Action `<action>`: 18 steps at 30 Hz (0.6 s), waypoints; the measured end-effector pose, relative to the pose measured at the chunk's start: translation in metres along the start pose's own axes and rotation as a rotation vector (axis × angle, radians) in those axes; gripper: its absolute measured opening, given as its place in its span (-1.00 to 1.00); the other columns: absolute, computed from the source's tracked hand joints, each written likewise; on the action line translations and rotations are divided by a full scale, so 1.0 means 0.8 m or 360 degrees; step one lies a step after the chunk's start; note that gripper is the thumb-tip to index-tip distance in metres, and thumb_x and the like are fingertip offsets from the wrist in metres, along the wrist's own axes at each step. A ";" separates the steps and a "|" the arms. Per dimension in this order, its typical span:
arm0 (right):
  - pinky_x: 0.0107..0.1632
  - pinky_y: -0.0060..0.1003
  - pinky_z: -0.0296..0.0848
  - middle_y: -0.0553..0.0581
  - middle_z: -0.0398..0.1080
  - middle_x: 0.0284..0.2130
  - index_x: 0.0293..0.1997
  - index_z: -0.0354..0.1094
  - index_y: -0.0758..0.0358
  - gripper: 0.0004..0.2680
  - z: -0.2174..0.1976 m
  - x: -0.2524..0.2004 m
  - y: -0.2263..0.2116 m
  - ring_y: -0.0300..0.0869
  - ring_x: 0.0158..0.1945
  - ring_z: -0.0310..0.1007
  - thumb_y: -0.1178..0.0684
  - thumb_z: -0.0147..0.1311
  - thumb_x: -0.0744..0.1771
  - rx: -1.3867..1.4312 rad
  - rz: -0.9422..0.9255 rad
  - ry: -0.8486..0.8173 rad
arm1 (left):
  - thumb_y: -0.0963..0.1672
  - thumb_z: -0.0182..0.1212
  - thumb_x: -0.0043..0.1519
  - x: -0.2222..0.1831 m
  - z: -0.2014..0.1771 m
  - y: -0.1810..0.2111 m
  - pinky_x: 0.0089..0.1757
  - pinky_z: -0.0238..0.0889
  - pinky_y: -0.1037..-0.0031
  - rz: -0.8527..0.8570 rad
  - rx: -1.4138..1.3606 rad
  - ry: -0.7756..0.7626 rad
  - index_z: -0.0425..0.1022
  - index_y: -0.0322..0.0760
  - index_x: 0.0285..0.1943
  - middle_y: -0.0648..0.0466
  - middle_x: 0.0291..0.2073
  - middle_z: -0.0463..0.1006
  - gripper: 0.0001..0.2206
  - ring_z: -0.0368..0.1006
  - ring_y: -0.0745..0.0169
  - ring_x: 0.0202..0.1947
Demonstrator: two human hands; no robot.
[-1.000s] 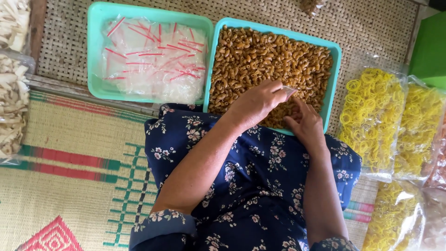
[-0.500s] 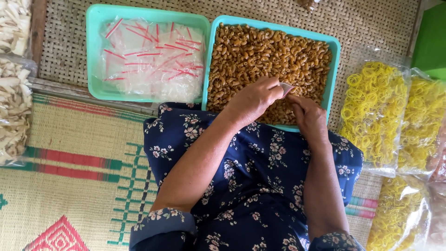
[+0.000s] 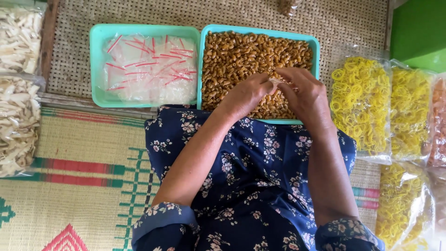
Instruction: The person sits on a mat and repeatedly scoops dried snails from a large tray into small plastic bags, then seals them and places them aside. The person handles the snails and bags by hand throughout the clip.
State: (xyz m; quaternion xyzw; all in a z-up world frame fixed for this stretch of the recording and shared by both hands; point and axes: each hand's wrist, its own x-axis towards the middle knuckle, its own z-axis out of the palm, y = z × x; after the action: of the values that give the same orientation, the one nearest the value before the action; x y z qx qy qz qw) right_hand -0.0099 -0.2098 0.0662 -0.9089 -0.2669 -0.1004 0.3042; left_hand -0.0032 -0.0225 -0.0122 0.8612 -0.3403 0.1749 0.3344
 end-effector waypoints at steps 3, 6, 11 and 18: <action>-0.15 -0.13 0.56 0.26 0.54 -0.19 0.16 0.53 0.25 -0.79 0.002 -0.027 0.041 0.09 -0.19 0.58 0.18 0.26 0.38 -0.0029 0.0053 0.0032 | -0.29 0.13 0.29 -0.001 -0.023 0.013 -0.23 0.41 0.71 -0.0102 -0.0084 -0.0030 0.53 -0.19 -0.33 0.10 -0.39 0.49 -0.82 0.48 0.40 -0.37; -0.20 0.01 0.57 0.28 0.50 -0.23 0.17 0.49 0.28 -0.73 0.016 -0.082 0.123 0.15 -0.23 0.56 0.12 0.29 0.34 -0.0241 0.0051 -0.0076 | -0.29 0.16 0.26 -0.006 -0.021 -0.002 -0.29 0.43 0.63 -0.0021 -0.0132 -0.0021 0.42 -0.20 -0.35 0.13 -0.42 0.40 -0.83 0.49 0.34 -0.40; -0.23 -0.09 0.59 0.23 0.51 -0.22 0.15 0.50 0.19 -0.71 -0.001 -0.143 0.154 0.07 -0.25 0.58 0.11 0.32 0.30 -0.0334 0.0252 -0.0072 | -0.28 0.17 0.26 0.001 -0.026 0.008 -0.30 0.41 0.64 -0.0024 -0.0127 -0.0005 0.43 -0.17 -0.40 0.16 -0.45 0.41 -0.81 0.49 0.37 -0.42; -0.27 -0.12 0.59 0.26 0.53 -0.18 0.17 0.52 0.19 -0.72 -0.050 -0.188 0.135 0.10 -0.24 0.58 0.13 0.33 0.32 -0.0319 0.0303 0.0088 | -0.27 0.12 0.29 0.014 -0.057 0.051 -0.31 0.41 0.61 -0.0020 -0.0285 -0.0051 0.44 -0.15 -0.47 0.12 -0.49 0.42 -0.74 0.45 0.37 -0.44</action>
State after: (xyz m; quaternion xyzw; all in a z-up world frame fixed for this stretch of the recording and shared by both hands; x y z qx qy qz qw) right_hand -0.0779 -0.3702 -0.0081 -0.9529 -0.1595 -0.1223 0.2271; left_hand -0.0270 -0.0182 0.0451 0.8327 -0.3545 0.1279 0.4058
